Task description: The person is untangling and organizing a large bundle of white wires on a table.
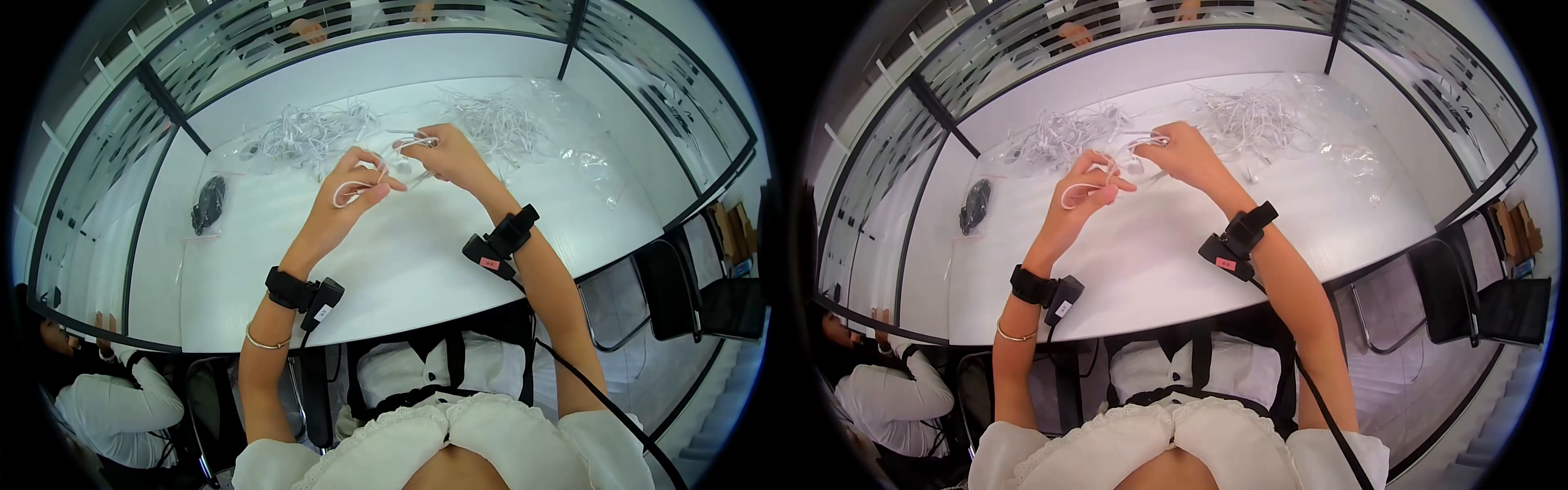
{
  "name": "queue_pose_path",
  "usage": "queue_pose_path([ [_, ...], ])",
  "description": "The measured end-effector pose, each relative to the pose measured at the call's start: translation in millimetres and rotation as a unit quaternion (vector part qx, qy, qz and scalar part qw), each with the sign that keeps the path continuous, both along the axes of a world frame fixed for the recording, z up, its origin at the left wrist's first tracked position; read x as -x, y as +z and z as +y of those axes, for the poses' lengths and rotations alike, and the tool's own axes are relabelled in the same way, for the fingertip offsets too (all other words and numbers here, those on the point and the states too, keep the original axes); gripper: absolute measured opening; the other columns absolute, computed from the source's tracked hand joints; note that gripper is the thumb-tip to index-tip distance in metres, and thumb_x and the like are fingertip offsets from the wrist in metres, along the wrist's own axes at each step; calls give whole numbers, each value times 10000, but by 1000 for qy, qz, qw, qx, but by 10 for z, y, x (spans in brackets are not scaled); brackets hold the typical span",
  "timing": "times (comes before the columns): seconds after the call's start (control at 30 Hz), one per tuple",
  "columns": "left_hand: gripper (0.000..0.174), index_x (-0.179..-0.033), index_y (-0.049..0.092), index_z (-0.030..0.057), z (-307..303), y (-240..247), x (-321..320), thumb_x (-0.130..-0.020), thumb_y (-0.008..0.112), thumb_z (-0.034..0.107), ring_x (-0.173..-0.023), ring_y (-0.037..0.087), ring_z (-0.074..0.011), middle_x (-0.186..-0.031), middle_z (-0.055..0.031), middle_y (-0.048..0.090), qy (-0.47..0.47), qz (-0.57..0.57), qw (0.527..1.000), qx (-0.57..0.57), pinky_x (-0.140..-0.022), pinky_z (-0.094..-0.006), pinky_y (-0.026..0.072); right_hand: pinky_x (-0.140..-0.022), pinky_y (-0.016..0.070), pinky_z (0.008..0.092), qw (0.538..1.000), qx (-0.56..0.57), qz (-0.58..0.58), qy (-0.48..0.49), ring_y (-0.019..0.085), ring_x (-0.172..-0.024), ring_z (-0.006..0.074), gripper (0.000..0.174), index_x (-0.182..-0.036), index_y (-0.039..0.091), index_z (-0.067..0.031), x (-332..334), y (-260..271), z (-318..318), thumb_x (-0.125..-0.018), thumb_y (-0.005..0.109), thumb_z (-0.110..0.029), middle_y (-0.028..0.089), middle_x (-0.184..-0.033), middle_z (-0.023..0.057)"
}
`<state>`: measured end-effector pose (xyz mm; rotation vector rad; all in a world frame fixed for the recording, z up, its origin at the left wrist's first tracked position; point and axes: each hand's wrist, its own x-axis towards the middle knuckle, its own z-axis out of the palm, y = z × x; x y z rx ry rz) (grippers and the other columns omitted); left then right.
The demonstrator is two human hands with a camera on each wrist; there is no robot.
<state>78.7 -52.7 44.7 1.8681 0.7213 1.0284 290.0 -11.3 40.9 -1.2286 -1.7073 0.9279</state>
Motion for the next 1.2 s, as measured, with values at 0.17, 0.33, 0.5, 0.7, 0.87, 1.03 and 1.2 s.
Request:
queue_pose_path([
  [0.17,191,-980,709,5,57,-10,42,-944,593,152,-906,638,-165,-1357,-57,469,-49,-22,998,42,-814,-294,504,-490,387,264,960,145,228,77,443,-466,113,324,-698,532,-101,-120,-23,110,-926,539,-331,532,-580,43],
  [0.33,224,-1006,693,-2,122,-82,32,-951,563,173,-862,640,-168,-1338,-160,547,31,-119,992,-8,-814,-290,491,-589,398,223,925,97,359,74,501,-581,95,273,-800,528,-140,-179,-84,144,-956,498,-362,629,-750,39],
  [0.5,259,-1149,609,7,329,-282,204,-960,534,168,-928,647,-198,-1271,-156,601,13,-253,950,184,-883,-293,496,-638,482,244,953,3,300,49,602,-707,111,225,-946,629,-68,-291,200,79,-958,578,-287,685,-859,75],
  [0.7,425,-1344,487,20,212,-150,137,-968,500,216,-1131,593,-248,-1383,-170,517,4,-267,942,201,-992,-321,442,-705,538,236,968,-146,204,19,652,-767,108,274,-988,641,-61,-877,668,423,-990,530,-311,712,-902,95],
  [0.87,408,-1306,529,31,251,-154,184,-941,510,212,-1140,599,-247,-1335,-127,556,45,-177,966,185,-963,-332,431,-867,519,334,991,-44,-66,-103,656,-995,220,482,-1273,557,-107,-1627,839,568,-903,632,-407,630,-1191,148],
  [1.03,361,-1219,621,93,449,-367,333,-866,566,152,-1216,536,-248,-1269,-116,574,217,0,976,2,-962,-348,410,-1049,398,408,921,-17,-369,-124,421,-1346,320,884,-1454,380,-66,-2279,666,569,-701,794,-275,489,-1403,227],
  [1.2,503,-1318,566,191,663,-606,609,-818,629,183,-1343,365,-371,-1462,-156,388,370,274,863,-209,-1108,-485,279,-1112,343,392,920,-51,-389,10,429,-1326,292,787,-1458,399,-129,-1993,571,533,-732,704,-110,454,-1455,129],
])
